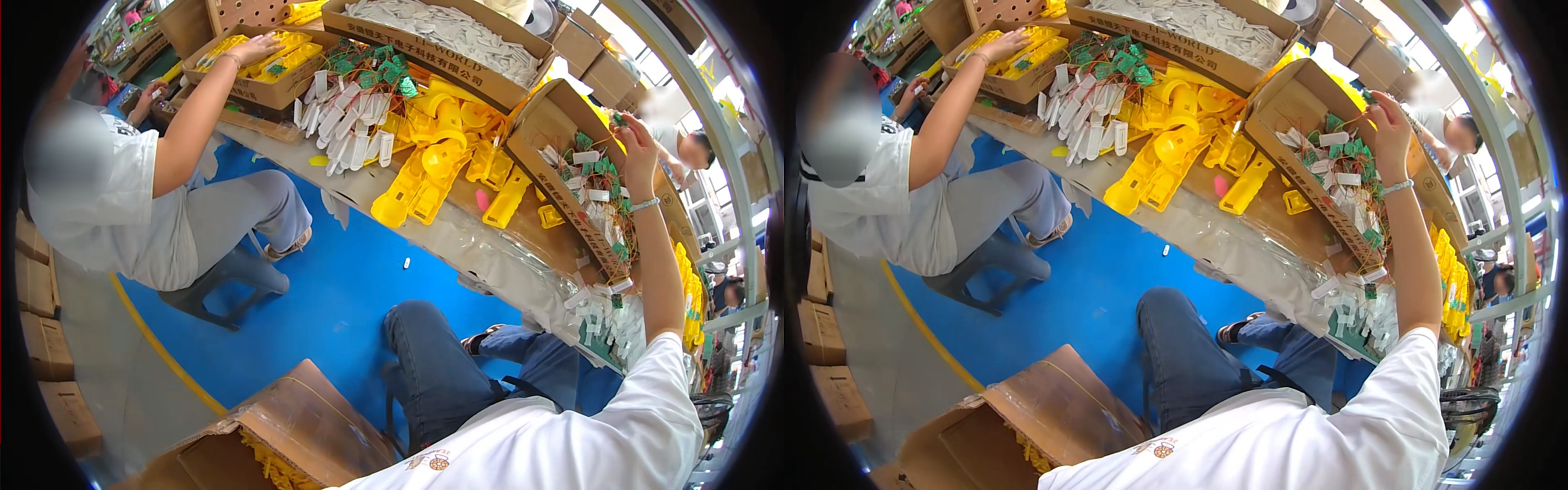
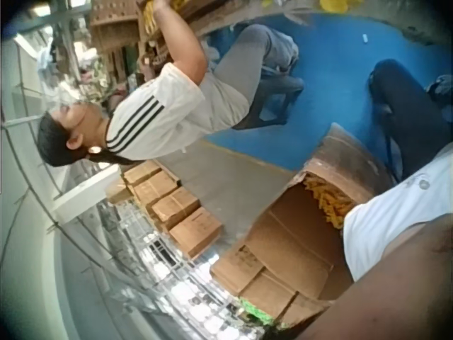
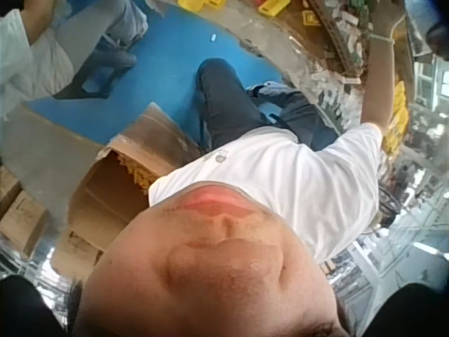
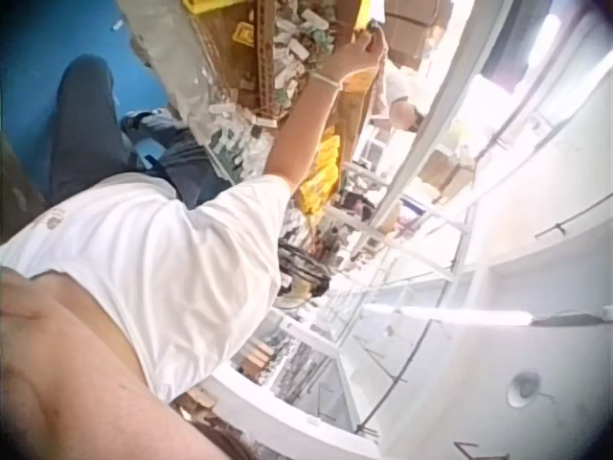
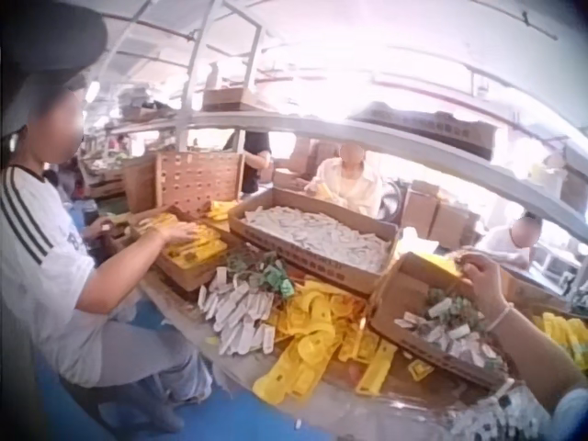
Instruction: Assembling electronic circuit boards into plastic housings.
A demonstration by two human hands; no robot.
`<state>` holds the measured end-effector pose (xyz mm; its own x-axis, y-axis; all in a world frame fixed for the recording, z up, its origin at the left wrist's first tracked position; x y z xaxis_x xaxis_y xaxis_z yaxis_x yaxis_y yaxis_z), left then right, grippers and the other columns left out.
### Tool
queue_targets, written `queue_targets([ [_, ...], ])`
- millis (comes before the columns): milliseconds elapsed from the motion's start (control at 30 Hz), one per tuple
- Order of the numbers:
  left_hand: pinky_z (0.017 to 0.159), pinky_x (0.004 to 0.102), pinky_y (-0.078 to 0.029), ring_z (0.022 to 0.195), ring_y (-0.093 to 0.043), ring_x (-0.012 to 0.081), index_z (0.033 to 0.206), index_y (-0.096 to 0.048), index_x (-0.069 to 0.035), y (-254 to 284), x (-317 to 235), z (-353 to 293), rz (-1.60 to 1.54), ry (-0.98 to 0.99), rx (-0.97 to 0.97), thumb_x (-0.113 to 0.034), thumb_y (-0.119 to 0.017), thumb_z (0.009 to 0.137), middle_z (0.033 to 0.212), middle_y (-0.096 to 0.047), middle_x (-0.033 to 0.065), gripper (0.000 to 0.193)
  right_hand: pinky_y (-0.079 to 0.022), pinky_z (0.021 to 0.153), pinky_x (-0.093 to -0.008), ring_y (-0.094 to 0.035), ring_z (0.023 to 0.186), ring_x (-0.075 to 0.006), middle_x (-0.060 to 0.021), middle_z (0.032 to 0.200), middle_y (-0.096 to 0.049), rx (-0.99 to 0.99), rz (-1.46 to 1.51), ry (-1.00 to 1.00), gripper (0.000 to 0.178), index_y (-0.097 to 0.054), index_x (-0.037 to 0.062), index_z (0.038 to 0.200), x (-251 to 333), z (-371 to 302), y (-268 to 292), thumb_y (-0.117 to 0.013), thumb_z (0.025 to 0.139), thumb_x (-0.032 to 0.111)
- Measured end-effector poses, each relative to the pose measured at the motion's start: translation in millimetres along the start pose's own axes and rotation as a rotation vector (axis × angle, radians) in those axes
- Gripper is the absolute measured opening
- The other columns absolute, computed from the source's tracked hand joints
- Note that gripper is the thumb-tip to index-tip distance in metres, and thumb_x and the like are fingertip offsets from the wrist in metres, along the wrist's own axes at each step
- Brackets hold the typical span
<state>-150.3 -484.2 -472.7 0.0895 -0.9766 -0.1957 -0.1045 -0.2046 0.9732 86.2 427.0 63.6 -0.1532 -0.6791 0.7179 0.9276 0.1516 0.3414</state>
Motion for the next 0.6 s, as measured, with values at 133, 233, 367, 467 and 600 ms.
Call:
queue_targets([
  [133,0.093,0.0482,-0.044,0.121,-0.042,0.0435,0.146,-0.019,-0.007,-12.0,-7.7,-0.1,0.015,-0.009,0.11,-0.022,-0.053,0.092,0.137,-0.034,0.0307,0.066,-0.051,0.073,-0.0206,-0.063,0.079,-0.0091,-0.006,0.094,-0.067,-0.099,0.046,0.046,0.023,-0.064,-0.0002,0.112,15.3,17.5,34.4,-0.055,0.091,0.004],
  [233,0.093,0.0483,-0.044,0.121,-0.042,0.0436,0.146,-0.019,-0.007,-10.9,-11.8,1.1,0.037,-0.014,0.185,-0.023,-0.053,0.092,0.137,-0.034,0.0308,0.065,-0.05,0.07,-0.0199,-0.063,0.077,-0.0087,-0.0054,0.09,-0.068,-0.116,0.071,0.099,0.022,-0.065,-0.0004,0.11,22.4,22.8,27.9,-0.059,0.092,0.01],
  [367,0.093,0.0485,-0.044,0.121,-0.042,0.0437,0.145,-0.02,-0.007,13.8,-22.4,12.6,0.073,-0.031,0.235,-0.024,-0.053,0.092,0.137,-0.034,0.031,0.064,-0.049,0.07,-0.0225,-0.063,0.079,-0.0091,-0.0046,0.092,-0.068,-0.116,-0.169,0.231,0.021,-0.064,0.0007,0.109,43.6,12.3,38.4,-0.059,0.092,0.013],
  [467,0.093,0.0486,-0.044,0.121,-0.042,0.0438,0.145,-0.02,-0.006,37.7,-20.6,8.3,0.107,-0.02,0.269,-0.024,-0.053,0.093,0.137,-0.034,0.0312,0.064,-0.05,0.071,-0.0243,-0.064,0.08,-0.0105,-0.0054,0.092,-0.069,-0.153,-0.262,0.284,0.021,-0.064,-0.0003,0.107,46.9,5.9,38.9,-0.059,0.092,0.014],
  [600,0.092,0.0487,-0.044,0.121,-0.042,0.044,0.144,-0.021,-0.006,71.4,-1.1,-23.6,0.161,0.024,0.338,-0.025,-0.053,0.093,0.137,-0.033,0.0313,0.063,-0.051,0.075,-0.0264,-0.066,0.082,-0.0131,-0.0088,0.091,-0.068,-0.248,-0.059,0.299,0.02,-0.062,-0.0025,0.104,66.5,16.4,48.6,-0.057,0.093,0.013],
])
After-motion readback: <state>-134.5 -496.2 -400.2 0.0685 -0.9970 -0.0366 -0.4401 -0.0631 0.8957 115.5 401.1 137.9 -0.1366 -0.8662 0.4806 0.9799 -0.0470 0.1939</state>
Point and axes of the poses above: each hand's wrist, its own z-axis towards the middle knuckle, its own y-axis out of the back of the hand, x = y × z, the point moved 1 cm from there along z, towards the middle knuckle
